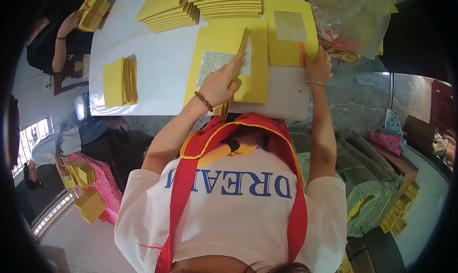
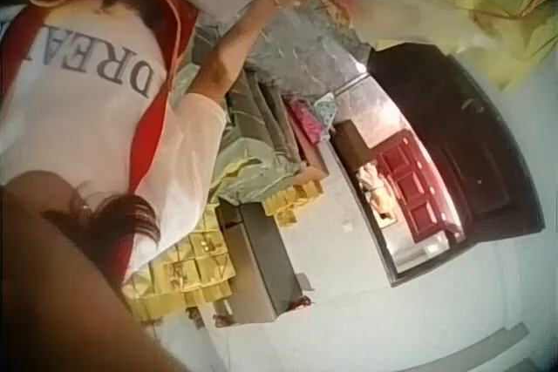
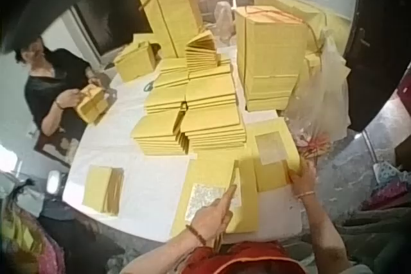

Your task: Fold yellow joss paper sheets with silver foil squares into organized stacks.

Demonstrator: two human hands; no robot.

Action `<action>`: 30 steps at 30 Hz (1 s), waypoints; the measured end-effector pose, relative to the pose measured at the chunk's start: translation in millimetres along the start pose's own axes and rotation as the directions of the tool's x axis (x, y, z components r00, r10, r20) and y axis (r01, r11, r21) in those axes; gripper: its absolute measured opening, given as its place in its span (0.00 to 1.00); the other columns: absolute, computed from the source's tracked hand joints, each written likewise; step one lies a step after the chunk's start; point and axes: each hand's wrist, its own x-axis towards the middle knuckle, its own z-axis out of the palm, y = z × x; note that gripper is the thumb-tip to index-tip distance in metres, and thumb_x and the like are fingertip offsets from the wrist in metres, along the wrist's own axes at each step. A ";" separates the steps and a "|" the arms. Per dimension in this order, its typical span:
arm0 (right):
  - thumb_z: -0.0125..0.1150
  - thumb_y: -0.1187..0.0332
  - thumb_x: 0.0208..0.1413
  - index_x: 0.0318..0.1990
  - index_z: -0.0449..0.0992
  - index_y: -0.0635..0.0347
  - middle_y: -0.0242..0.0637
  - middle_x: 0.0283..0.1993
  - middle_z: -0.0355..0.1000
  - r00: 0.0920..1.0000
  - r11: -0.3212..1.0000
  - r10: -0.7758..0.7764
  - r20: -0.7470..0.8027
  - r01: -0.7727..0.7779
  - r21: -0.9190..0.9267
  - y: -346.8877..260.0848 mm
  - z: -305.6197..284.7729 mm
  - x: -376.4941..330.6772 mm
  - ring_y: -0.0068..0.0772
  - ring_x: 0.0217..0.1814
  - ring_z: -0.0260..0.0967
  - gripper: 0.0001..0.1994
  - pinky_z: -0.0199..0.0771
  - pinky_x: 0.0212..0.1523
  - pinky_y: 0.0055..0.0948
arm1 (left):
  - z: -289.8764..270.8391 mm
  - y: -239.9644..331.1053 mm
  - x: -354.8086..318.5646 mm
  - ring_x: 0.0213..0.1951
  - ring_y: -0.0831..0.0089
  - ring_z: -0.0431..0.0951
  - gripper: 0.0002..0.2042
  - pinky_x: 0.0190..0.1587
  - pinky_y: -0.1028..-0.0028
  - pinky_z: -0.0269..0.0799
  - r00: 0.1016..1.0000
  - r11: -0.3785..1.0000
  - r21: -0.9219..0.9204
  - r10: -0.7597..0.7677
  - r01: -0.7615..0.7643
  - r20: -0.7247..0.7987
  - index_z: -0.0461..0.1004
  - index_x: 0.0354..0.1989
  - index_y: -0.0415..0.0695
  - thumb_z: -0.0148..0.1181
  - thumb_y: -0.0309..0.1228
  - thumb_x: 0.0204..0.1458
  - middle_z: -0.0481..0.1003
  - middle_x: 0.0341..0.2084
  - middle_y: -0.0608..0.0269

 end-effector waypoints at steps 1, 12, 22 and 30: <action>0.58 0.48 0.46 0.58 0.62 0.38 0.31 0.58 0.59 1.000 1.000 -0.013 -0.026 0.013 -0.016 -4.3 -1.5 -2.6 0.40 0.57 0.57 0.30 0.53 0.50 0.52 | -1.8 2.0 -1.5 0.28 0.45 0.73 0.33 0.31 0.55 0.69 1.000 1.000 -0.017 -0.025 0.025 0.002 0.48 0.62 0.51 0.51 0.30 0.44 0.72 0.31 0.42; 0.57 0.66 0.52 0.46 0.74 0.60 0.32 0.40 0.73 0.995 0.798 -0.015 -0.103 0.074 0.598 -10.2 -18.0 5.6 0.24 0.41 0.68 0.14 0.67 0.42 0.25 | 0.4 5.7 -4.4 0.31 0.46 0.74 0.29 0.35 0.56 0.70 0.997 0.996 0.031 -0.081 0.081 0.007 0.54 0.59 0.50 0.52 0.43 0.49 0.72 0.34 0.42; 0.58 0.71 0.54 0.42 0.73 0.62 0.33 0.40 0.72 0.979 0.281 0.203 -0.017 -0.042 0.959 -11.9 -65.5 6.4 0.24 0.40 0.70 0.09 0.72 0.41 0.23 | 4.2 4.8 -2.1 0.28 0.56 0.74 0.26 0.32 0.61 0.69 0.993 0.994 -0.003 -0.106 0.106 -0.052 0.66 0.52 0.45 0.50 0.51 0.51 0.73 0.27 0.52; 0.57 0.71 0.55 0.41 0.70 0.63 0.33 0.39 0.71 0.992 0.099 0.123 0.010 -0.022 0.995 -32.2 -66.7 -27.5 0.23 0.39 0.69 0.09 0.72 0.39 0.23 | -11.0 -6.1 -3.3 0.31 0.66 0.76 0.22 0.32 0.70 0.70 0.971 0.892 -0.383 -0.219 0.239 0.095 0.66 0.51 0.41 0.50 0.45 0.55 0.73 0.28 0.53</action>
